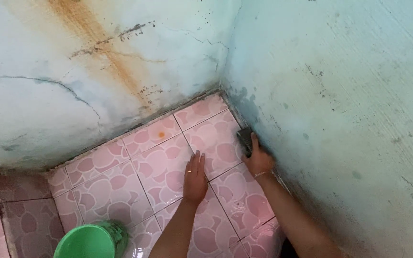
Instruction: The person is scrubbing the bathroom floor tiles using a brush and water.
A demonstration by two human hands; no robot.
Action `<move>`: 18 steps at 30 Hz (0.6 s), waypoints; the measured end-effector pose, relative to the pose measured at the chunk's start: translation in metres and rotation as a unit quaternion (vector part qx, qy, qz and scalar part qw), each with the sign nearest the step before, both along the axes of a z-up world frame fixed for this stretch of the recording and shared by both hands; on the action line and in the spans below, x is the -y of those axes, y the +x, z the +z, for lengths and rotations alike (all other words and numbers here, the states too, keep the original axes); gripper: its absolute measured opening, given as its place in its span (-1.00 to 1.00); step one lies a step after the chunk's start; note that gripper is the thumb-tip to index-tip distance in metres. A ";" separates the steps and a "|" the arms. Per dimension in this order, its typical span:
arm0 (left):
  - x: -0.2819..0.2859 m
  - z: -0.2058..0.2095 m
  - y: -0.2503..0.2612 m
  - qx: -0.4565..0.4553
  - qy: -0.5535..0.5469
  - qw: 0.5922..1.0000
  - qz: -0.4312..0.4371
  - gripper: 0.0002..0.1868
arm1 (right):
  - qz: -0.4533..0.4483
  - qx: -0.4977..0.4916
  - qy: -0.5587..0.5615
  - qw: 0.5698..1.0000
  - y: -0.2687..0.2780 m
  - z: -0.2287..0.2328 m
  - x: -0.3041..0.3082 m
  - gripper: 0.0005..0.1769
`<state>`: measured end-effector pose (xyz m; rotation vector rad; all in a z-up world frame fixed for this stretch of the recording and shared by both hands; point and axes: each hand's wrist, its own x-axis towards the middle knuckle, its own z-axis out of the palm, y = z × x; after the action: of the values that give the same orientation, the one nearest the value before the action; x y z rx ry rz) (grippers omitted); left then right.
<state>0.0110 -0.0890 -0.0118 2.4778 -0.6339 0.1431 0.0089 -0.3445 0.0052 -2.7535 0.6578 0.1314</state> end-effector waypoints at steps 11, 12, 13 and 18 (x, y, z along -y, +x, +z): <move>0.006 -0.002 0.003 0.018 -0.017 1.000 -0.009 -0.27 | 0.080 0.062 0.111 0.989 -0.036 -0.026 -0.098 0.01; 0.006 -0.004 0.004 0.016 -0.026 0.999 -0.010 -0.29 | 0.134 0.091 0.125 0.979 -0.038 -0.036 -0.111 -0.04; 0.004 -0.001 0.005 0.015 -0.025 1.000 -0.011 -0.29 | 0.133 0.091 0.126 0.979 -0.035 -0.030 -0.110 -0.04; -0.003 -0.012 0.007 0.035 -0.012 0.999 0.024 -0.38 | 0.143 0.124 0.087 0.978 -0.005 -0.035 -0.074 0.02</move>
<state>0.0184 -0.0861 -0.0238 2.4744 -0.5995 0.2549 0.0039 -0.2709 -0.0296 -2.6188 0.1729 -0.0868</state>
